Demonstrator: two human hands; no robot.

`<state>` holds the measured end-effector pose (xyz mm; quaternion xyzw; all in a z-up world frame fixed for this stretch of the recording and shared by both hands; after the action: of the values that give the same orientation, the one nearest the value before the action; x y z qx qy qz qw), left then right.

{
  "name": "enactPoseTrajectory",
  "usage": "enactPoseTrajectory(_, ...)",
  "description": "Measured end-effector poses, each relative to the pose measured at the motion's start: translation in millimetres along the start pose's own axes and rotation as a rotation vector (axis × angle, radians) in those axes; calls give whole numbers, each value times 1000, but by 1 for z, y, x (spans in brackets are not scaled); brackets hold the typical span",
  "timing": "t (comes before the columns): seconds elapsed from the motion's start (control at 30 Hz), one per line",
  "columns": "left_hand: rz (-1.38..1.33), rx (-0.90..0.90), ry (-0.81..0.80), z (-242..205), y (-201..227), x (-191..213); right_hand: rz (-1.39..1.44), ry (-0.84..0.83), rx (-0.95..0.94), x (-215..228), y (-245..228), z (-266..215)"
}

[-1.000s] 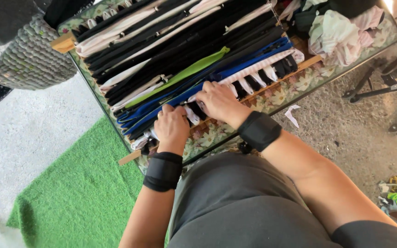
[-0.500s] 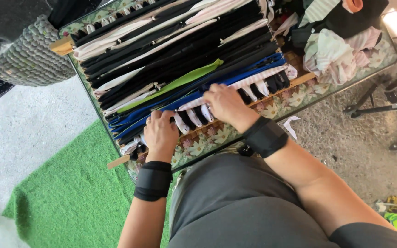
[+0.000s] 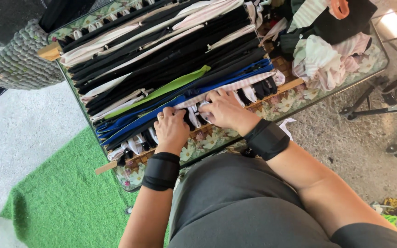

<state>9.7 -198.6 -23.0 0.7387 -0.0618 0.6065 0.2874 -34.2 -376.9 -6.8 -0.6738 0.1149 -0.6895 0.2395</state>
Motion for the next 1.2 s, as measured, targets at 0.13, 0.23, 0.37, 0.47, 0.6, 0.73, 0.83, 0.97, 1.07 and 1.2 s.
enactPoseTrajectory(0.13,-19,78,-63,0,-7,2,204,58,-40,15,40,-6)
enactPoseTrajectory(0.23,67,122,-119,-3,-11,-2,-35,146,-157,38,68,-18)
enactPoseTrajectory(0.37,95,173,-129,6,-6,-2,-87,3,-196,39,87,-24)
enactPoseTrajectory(0.47,103,202,-151,6,-3,-1,-61,14,-88,38,81,-26)
enactPoseTrajectory(0.6,141,255,-272,5,1,7,-99,-49,-99,33,84,-27)
enactPoseTrajectory(0.73,162,289,-296,6,7,10,-13,17,-18,47,93,-32)
enactPoseTrajectory(0.83,176,269,-123,11,24,15,-18,43,-91,52,111,-37)
enactPoseTrajectory(0.97,36,46,-41,24,64,2,-141,74,-162,63,136,-46)
enactPoseTrajectory(1.07,64,18,-23,30,78,-6,-155,91,-95,69,129,-50)
enactPoseTrajectory(1.2,202,122,-123,32,72,-19,-180,27,-64,66,129,-54)
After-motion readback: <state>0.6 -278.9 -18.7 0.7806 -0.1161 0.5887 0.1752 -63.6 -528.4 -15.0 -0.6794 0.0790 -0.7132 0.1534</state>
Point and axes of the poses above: each hand's wrist, its own z-axis towards the middle knuckle, its own x-axis out of the back of the hand, y = z × x, the point moved 5 cm from there along z, towards the middle knuckle, and after that the axes turned 3 degrees about -x, right-handed, at the moved point
